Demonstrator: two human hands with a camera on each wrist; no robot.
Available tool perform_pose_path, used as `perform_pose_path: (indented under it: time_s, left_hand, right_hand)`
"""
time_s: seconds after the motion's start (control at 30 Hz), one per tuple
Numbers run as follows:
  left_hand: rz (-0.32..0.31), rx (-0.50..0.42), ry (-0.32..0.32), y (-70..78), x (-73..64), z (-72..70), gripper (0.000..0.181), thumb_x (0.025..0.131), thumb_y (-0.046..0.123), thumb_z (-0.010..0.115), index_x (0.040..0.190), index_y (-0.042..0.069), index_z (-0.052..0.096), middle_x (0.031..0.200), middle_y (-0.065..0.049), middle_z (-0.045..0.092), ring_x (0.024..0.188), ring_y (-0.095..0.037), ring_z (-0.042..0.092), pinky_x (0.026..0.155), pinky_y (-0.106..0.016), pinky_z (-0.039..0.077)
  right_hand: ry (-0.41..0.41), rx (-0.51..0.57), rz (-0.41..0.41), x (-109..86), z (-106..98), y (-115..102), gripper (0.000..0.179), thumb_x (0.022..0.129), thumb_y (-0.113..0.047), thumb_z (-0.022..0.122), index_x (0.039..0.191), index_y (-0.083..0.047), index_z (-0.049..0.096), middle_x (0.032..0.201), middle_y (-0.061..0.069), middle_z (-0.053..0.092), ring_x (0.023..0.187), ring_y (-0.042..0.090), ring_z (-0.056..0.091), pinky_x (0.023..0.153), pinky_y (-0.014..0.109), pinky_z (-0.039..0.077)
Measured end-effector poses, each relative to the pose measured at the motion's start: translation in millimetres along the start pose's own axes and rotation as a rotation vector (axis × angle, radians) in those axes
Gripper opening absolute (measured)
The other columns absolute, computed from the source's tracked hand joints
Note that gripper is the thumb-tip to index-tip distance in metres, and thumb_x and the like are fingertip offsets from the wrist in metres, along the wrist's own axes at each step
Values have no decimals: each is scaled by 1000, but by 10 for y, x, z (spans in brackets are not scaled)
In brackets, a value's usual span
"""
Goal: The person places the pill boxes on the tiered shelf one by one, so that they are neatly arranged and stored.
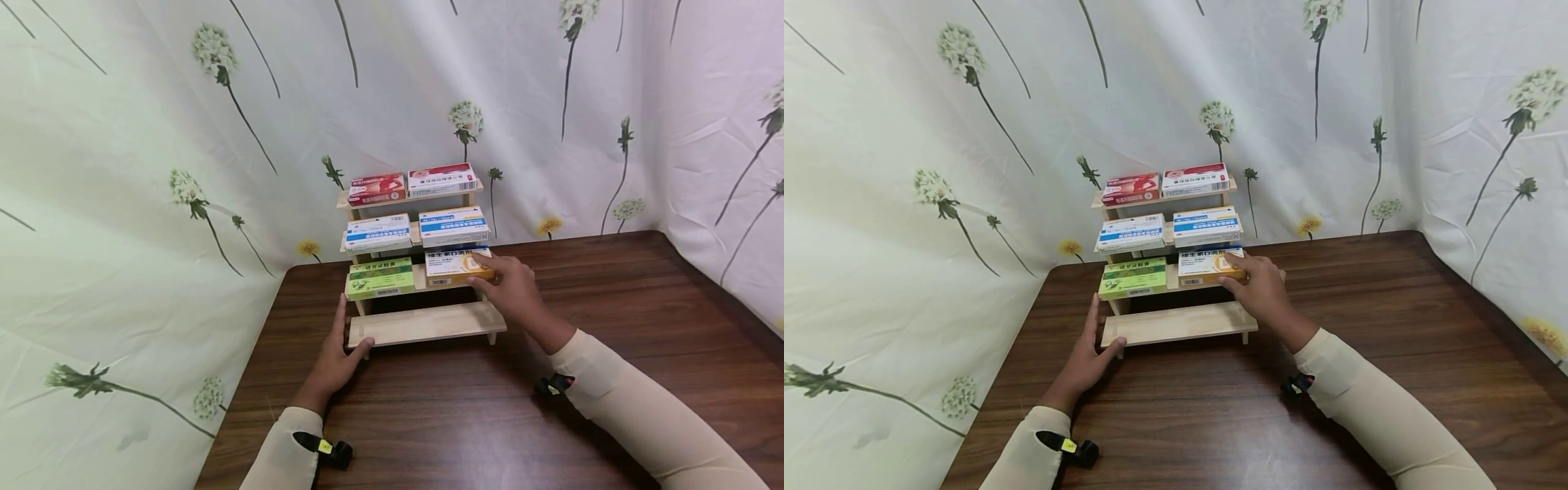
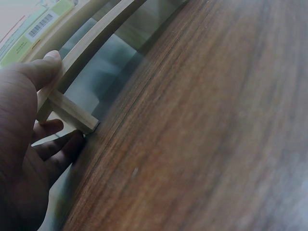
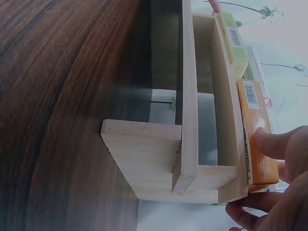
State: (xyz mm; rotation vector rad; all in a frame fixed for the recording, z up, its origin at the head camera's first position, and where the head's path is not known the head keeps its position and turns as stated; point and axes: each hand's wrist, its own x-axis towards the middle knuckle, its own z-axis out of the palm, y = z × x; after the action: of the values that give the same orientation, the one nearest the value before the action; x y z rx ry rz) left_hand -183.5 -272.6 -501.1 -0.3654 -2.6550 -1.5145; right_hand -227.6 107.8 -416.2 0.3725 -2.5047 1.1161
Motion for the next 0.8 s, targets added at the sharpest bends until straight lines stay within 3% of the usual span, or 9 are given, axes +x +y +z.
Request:
perform_pose_path:
  time_s: [0.1,0.2,0.33,0.53,0.67,0.8]
  left_hand:
    - [-4,5,-1,3,-4,-2,106,106,39,74,174,48,-8,160,-18,51,112,-25,70,95,-40,58]
    - [-5,12,2,-4,-3,-1,106,106,39,74,174,48,-7,160,-18,51,115,-24,69,97,-39,57]
    - [4,-3,0,-13,1,-3,106,107,37,74,173,49,-7,160,-18,51,106,-23,70,89,-36,59]
    - [11,-1,-1,-14,1,-7,106,107,37,74,174,48,-7,160,-18,51,105,-19,69,91,-35,58]
    - [13,-13,-6,-11,0,-6,106,107,36,74,174,48,-8,160,-19,50,101,-20,70,88,-35,58]
    - [13,-9,0,-9,-4,-9,106,107,37,74,174,47,-8,161,-19,50,109,-25,70,94,-40,58]
  right_hand:
    - [-12,-18,8,0,0,1,59,97,-22,86,152,-14,66,146,26,68,118,42,70,91,55,54]
    - [-35,-30,27,-7,-3,8,76,97,-24,87,163,-13,53,150,26,66,128,44,68,107,65,48]
    - [-56,-40,39,-26,-7,28,91,97,-27,86,172,-13,36,158,25,59,142,46,61,119,71,38]
    - [-37,-6,25,-71,-26,81,90,96,-22,87,171,-13,38,161,23,55,146,45,58,117,68,45]
    - [-40,-1,37,-83,-59,121,86,97,-21,87,169,-13,42,162,20,55,149,45,55,121,69,40]
    - [-58,-13,67,-87,-104,154,83,99,-26,85,169,-12,42,164,20,52,152,46,52,122,69,40]
